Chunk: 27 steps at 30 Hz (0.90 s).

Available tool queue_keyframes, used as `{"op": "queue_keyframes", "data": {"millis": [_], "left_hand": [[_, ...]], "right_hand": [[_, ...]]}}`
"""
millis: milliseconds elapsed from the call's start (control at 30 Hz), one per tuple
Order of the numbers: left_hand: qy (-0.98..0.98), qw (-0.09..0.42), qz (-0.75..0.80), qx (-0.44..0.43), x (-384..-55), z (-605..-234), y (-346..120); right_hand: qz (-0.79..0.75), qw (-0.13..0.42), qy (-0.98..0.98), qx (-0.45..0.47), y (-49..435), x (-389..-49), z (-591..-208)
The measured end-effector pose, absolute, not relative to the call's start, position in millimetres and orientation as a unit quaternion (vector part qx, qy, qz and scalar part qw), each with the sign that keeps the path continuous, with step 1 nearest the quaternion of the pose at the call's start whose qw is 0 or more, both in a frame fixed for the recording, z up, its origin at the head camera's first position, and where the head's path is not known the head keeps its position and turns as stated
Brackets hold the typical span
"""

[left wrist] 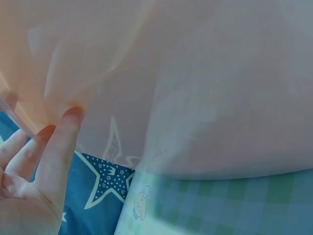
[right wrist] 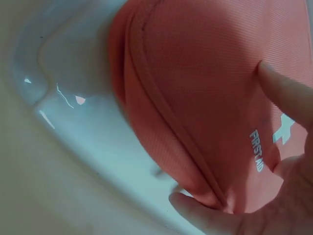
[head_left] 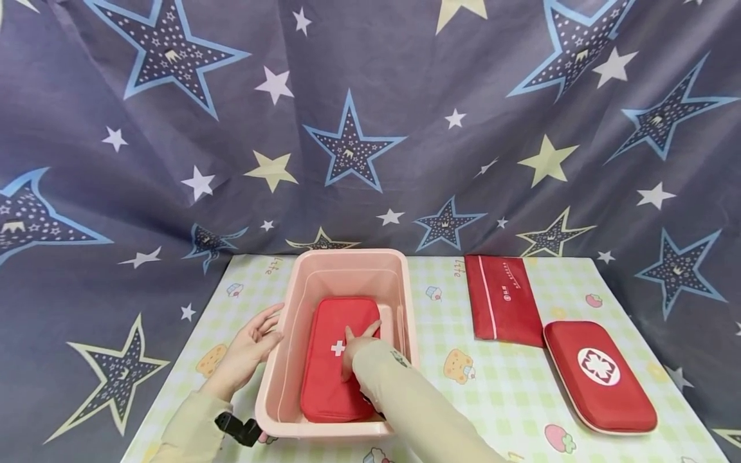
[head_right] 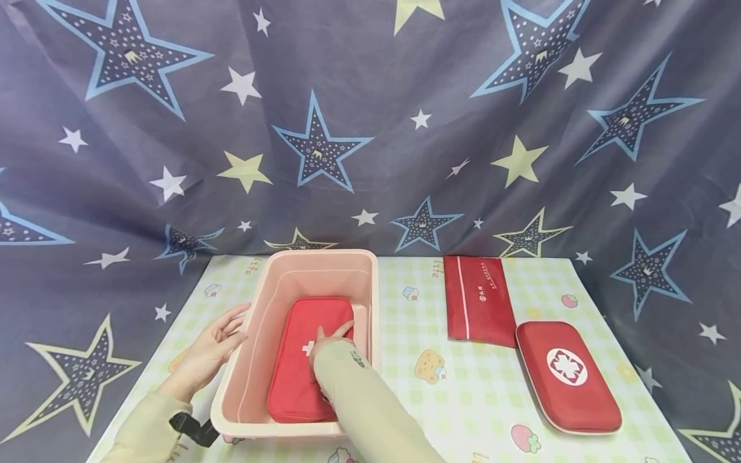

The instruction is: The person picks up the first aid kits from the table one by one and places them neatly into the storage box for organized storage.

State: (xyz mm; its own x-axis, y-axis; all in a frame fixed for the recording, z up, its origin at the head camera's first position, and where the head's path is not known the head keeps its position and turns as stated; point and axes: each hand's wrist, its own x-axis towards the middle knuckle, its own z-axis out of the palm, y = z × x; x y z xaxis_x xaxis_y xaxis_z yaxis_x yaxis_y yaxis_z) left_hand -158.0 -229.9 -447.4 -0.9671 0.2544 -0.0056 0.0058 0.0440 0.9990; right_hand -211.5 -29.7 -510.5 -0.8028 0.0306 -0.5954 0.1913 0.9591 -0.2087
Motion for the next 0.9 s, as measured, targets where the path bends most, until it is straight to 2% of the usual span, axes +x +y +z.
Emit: {"op": "queue_keyframes", "data": {"millis": [167,367,533,733,900], "left_hand": [[0.711,0.092,0.691,0.097,-157,-448,-231],[0.705,0.092,0.696,0.103,-157,-449,-231],[0.707,0.09,0.693,0.11,-160,-449,-231],[0.704,0.09,0.696,0.108,-161,-451,-231],[0.703,0.086,0.699,0.103,-159,-451,-231]], "right_hand": [[-0.099,0.301,0.946,0.068,-37,-221,-530],[-0.029,0.283,0.959,0.005,-35,-201,-491],[0.023,0.229,0.972,-0.051,-31,-189,-462],[0.026,0.177,0.98,-0.083,-30,-190,-457],[0.009,0.165,0.98,-0.116,-32,-189,-452]]}}
